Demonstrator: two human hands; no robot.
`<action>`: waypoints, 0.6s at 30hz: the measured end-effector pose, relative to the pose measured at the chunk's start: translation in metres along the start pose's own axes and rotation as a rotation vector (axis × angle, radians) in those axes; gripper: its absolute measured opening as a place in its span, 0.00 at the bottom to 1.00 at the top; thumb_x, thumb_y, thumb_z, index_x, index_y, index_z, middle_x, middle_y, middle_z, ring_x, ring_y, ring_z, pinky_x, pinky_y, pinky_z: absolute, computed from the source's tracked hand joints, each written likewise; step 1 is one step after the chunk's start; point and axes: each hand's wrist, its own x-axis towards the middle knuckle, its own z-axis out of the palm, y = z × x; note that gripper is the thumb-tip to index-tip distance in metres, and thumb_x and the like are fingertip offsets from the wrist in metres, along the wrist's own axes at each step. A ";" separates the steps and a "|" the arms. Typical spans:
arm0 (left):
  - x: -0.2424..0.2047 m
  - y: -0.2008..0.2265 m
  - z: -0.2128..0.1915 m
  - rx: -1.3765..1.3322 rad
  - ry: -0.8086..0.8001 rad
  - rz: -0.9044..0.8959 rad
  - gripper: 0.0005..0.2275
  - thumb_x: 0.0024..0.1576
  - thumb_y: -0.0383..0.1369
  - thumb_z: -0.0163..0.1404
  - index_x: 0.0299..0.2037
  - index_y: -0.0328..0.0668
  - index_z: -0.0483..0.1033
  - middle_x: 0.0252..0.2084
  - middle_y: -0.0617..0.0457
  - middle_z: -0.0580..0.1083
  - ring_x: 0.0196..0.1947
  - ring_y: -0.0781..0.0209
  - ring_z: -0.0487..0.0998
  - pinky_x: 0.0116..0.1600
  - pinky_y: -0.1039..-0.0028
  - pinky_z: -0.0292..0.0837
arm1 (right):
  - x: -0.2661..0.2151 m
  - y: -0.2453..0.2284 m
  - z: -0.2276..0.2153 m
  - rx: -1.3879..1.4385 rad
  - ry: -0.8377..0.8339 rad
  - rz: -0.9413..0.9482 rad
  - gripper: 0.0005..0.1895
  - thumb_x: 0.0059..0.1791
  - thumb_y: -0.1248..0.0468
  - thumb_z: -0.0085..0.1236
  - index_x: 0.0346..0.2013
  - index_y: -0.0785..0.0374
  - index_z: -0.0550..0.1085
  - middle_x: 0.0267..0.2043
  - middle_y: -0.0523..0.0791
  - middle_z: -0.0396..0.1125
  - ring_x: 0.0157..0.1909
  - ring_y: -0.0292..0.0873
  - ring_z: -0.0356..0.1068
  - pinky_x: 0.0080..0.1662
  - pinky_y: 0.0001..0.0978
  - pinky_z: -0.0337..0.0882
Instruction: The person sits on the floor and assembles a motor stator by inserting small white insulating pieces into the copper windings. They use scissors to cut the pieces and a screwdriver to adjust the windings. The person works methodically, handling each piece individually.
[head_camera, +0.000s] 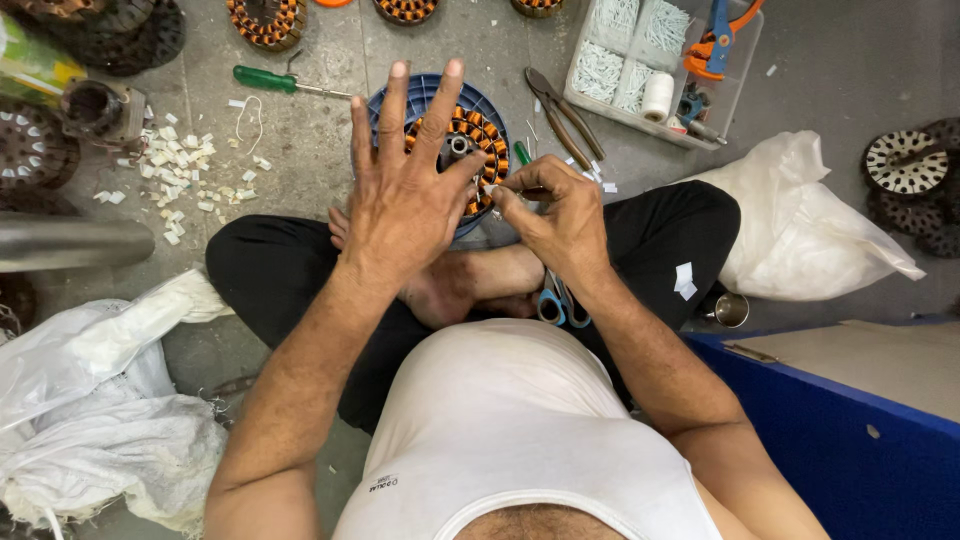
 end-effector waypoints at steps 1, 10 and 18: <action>0.000 0.001 0.001 0.022 0.012 -0.001 0.06 0.66 0.42 0.60 0.46 0.56 0.85 0.82 0.53 0.41 0.80 0.37 0.35 0.78 0.33 0.39 | 0.002 0.000 0.001 -0.002 -0.006 -0.039 0.08 0.48 0.65 0.68 0.36 0.67 0.79 0.37 0.45 0.75 0.35 0.34 0.74 0.37 0.24 0.75; -0.002 0.004 0.013 -0.266 0.011 -0.098 0.07 0.59 0.37 0.62 0.41 0.45 0.86 0.81 0.50 0.44 0.80 0.38 0.40 0.78 0.36 0.43 | 0.005 -0.005 0.005 -0.081 -0.010 0.000 0.08 0.46 0.65 0.69 0.34 0.67 0.80 0.34 0.45 0.74 0.31 0.35 0.71 0.33 0.28 0.70; -0.007 -0.003 0.023 -0.450 0.054 -0.149 0.03 0.56 0.29 0.64 0.37 0.41 0.85 0.78 0.49 0.54 0.79 0.39 0.46 0.81 0.48 0.48 | 0.005 -0.011 0.008 -0.227 -0.009 -0.040 0.09 0.46 0.63 0.69 0.32 0.65 0.78 0.33 0.45 0.73 0.31 0.40 0.72 0.35 0.34 0.71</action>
